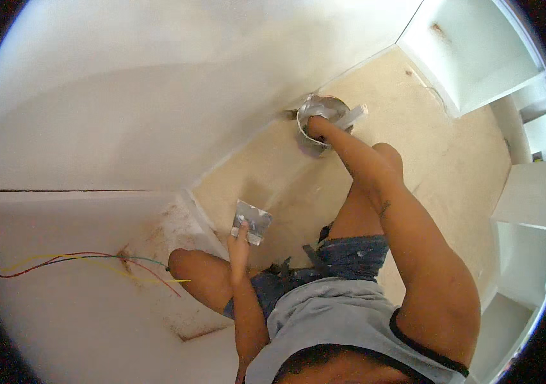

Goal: Applying joint compound to a drywall corner using two putty knives.

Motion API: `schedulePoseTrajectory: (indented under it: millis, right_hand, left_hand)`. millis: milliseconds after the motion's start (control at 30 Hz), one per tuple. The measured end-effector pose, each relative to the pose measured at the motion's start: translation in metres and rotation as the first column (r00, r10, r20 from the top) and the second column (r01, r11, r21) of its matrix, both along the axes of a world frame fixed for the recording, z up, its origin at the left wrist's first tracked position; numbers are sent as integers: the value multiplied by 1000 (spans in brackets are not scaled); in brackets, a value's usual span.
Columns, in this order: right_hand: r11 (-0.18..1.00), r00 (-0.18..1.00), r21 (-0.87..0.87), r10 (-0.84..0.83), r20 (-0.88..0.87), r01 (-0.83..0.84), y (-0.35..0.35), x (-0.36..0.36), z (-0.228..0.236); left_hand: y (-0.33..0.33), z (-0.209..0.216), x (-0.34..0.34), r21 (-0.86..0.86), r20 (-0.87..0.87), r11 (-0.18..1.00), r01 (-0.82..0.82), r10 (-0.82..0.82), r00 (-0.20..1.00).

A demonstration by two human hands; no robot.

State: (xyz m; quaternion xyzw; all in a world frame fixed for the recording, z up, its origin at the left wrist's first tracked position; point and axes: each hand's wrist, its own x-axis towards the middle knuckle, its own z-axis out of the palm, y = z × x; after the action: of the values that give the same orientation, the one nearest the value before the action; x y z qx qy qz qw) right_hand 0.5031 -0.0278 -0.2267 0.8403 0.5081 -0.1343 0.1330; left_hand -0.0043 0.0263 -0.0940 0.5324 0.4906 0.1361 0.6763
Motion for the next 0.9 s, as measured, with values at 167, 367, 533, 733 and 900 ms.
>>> schedulePoseTrajectory:
  millis: [167, 367, 533, 733, 900]
  right_hand:
    - [989, 965, -126, 42, -260, -77, 54, -92, 44]
    - [794, 826, 431, -153, -542, 429, -19, -133, 199]
    - [675, 740, 434, -254, -623, 597, -61, -148, 251]
    - [343, 665, 580, -229, -711, 739, -75, -179, 283]
    - [171, 687, 666, -163, -708, 726, -80, -191, 302]
  left_hand:
    - [15, -3, -49, -347, 100, 888, -300, 354, 930]
    - [25, 34, 21, -516, 349, 852, -83, 298, 888]
    - [37, 33, 124, -438, 366, 898, 41, 137, 920]
    - [37, 52, 196, -399, 450, 902, 165, 35, 893]
    - [24, 101, 213, -522, 456, 846, 107, 172, 873]
